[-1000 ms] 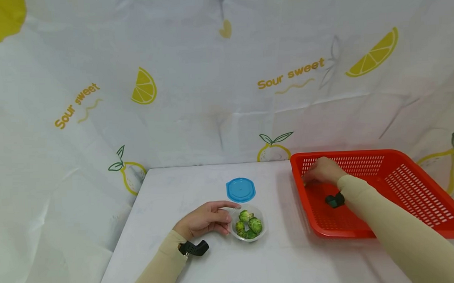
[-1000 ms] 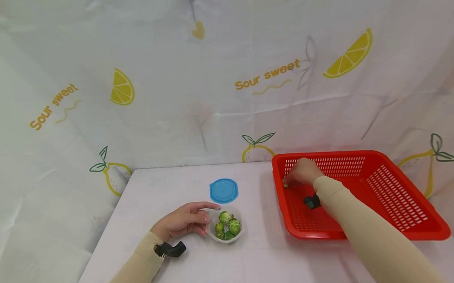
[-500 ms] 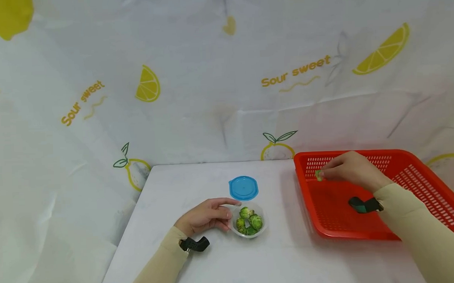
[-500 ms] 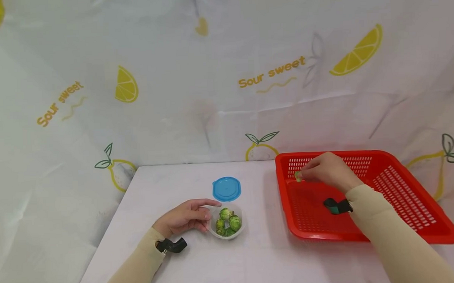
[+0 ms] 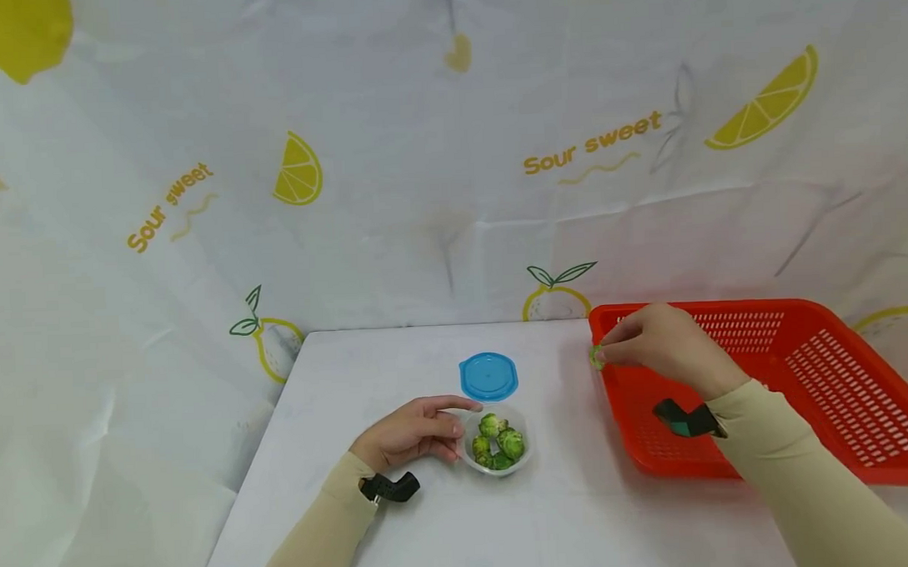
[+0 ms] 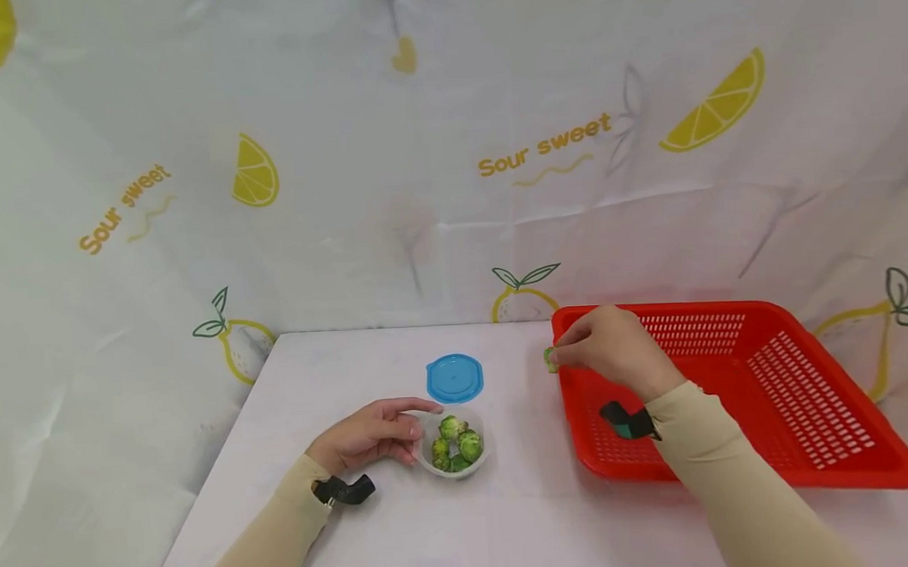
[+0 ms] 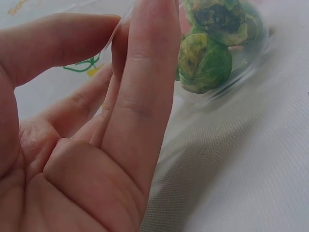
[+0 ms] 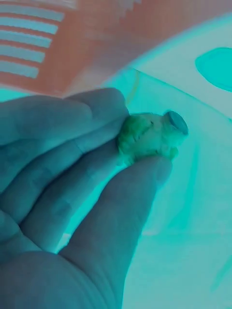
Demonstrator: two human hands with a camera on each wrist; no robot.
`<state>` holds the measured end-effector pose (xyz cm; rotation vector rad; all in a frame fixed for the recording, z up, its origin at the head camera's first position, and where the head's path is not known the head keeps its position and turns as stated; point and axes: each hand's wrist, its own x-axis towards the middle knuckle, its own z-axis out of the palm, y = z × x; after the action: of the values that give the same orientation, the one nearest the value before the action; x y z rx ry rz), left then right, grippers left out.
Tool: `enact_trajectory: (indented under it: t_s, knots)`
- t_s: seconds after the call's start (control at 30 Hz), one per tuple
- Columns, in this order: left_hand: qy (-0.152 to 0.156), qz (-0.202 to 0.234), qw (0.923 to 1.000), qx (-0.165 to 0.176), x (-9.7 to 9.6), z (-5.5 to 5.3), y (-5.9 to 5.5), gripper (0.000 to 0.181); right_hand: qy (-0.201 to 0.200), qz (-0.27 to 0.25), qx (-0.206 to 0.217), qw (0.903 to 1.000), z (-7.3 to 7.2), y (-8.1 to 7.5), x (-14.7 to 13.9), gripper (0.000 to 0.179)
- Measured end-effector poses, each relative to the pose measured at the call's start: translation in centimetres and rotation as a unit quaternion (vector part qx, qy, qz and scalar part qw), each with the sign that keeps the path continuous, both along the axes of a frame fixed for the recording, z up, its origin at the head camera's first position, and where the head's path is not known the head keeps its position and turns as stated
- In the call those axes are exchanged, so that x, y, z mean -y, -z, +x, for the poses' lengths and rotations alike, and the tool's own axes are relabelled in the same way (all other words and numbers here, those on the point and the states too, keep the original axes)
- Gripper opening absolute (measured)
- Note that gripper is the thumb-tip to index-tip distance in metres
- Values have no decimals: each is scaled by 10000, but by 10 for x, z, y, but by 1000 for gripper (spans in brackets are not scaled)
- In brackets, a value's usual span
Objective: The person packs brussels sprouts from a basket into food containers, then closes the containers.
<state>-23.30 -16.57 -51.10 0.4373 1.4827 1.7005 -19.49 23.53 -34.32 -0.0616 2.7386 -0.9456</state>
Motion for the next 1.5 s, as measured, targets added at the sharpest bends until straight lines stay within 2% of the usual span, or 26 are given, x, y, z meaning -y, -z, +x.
enact_trajectory:
  t_s: [0.23, 0.47, 0.63, 0.87, 1.17, 1.5]
  knots:
    - [-31, -129, 9999, -44, 2, -1, -1, 54, -69, -172, -53, 9998, -3, 8, 49, 22]
    - [-50, -186, 9998, -1, 4, -3, 0, 52, -93, -291, 52, 9995, 0, 29, 100, 17]
    - [-5, -163, 9999, 9, 2, -2, -2, 55, -102, -307, 58, 9995, 6, 41, 122, 16]
    - [4, -35, 9999, 116, 2, -3, -1, 55, -161, -411, 121, 9990, 15, 53, 140, 14]
    - [2, 13, 9999, 117, 5, -4, 0, 56, -219, -454, 78, 9987, 18, 71, 150, 11]
    - [19, 7, 10000, 74, 4, -4, 2, 53, -185, -455, -238, 9985, 20, 83, 154, 13]
